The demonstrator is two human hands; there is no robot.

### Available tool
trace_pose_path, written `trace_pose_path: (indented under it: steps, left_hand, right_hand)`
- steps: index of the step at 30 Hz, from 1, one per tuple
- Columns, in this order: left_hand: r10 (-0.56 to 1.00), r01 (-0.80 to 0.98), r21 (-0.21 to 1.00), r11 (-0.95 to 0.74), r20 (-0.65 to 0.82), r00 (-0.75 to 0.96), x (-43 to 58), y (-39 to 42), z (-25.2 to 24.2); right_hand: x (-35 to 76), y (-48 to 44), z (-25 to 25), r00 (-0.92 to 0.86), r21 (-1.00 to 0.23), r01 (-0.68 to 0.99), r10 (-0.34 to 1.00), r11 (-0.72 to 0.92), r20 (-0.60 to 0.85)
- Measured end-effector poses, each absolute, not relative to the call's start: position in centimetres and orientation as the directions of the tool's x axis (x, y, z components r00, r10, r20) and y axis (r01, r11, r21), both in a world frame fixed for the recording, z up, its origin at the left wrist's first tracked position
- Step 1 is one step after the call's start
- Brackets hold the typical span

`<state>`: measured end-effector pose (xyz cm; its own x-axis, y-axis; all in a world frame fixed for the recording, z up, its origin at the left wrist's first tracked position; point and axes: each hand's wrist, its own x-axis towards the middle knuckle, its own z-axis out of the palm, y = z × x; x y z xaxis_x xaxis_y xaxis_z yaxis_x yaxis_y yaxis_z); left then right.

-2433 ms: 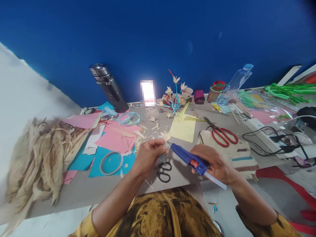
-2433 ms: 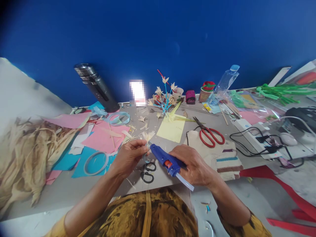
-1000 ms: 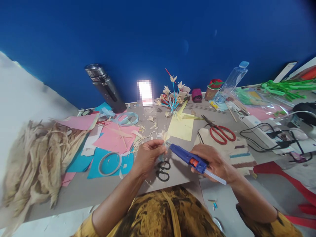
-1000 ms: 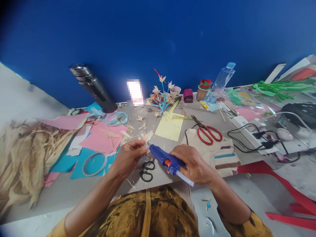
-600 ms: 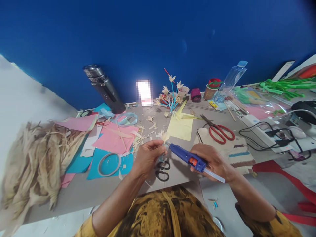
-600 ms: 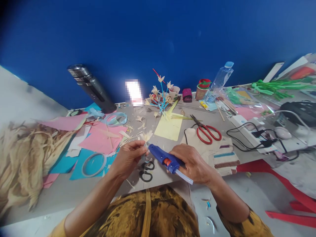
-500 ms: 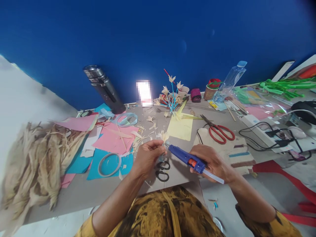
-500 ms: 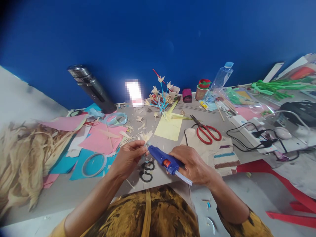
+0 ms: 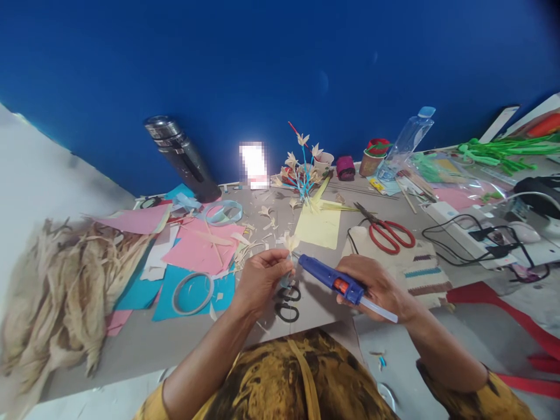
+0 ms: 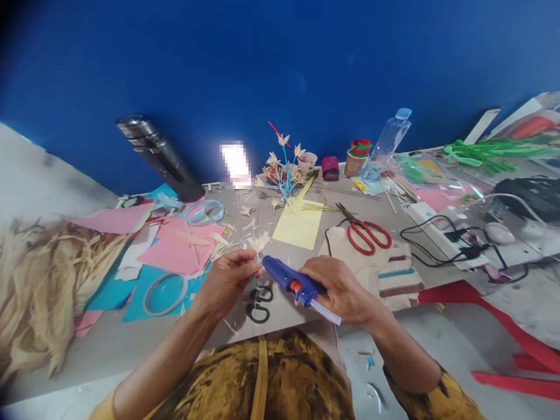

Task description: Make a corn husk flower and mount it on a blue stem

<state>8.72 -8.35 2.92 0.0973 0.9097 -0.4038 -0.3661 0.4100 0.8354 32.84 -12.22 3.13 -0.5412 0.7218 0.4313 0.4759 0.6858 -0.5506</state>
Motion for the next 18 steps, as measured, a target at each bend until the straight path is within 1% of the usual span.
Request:
trace_pose_path:
  steps: [18]
  left_hand:
    - [0.916, -0.356, 0.847, 0.395, -0.391, 0.087, 8.74, -8.09, 2.94]
  right_hand:
    - [33.00, -12.14, 3.12, -0.561, -0.571, 0.466, 0.724, 0.676, 0.401]
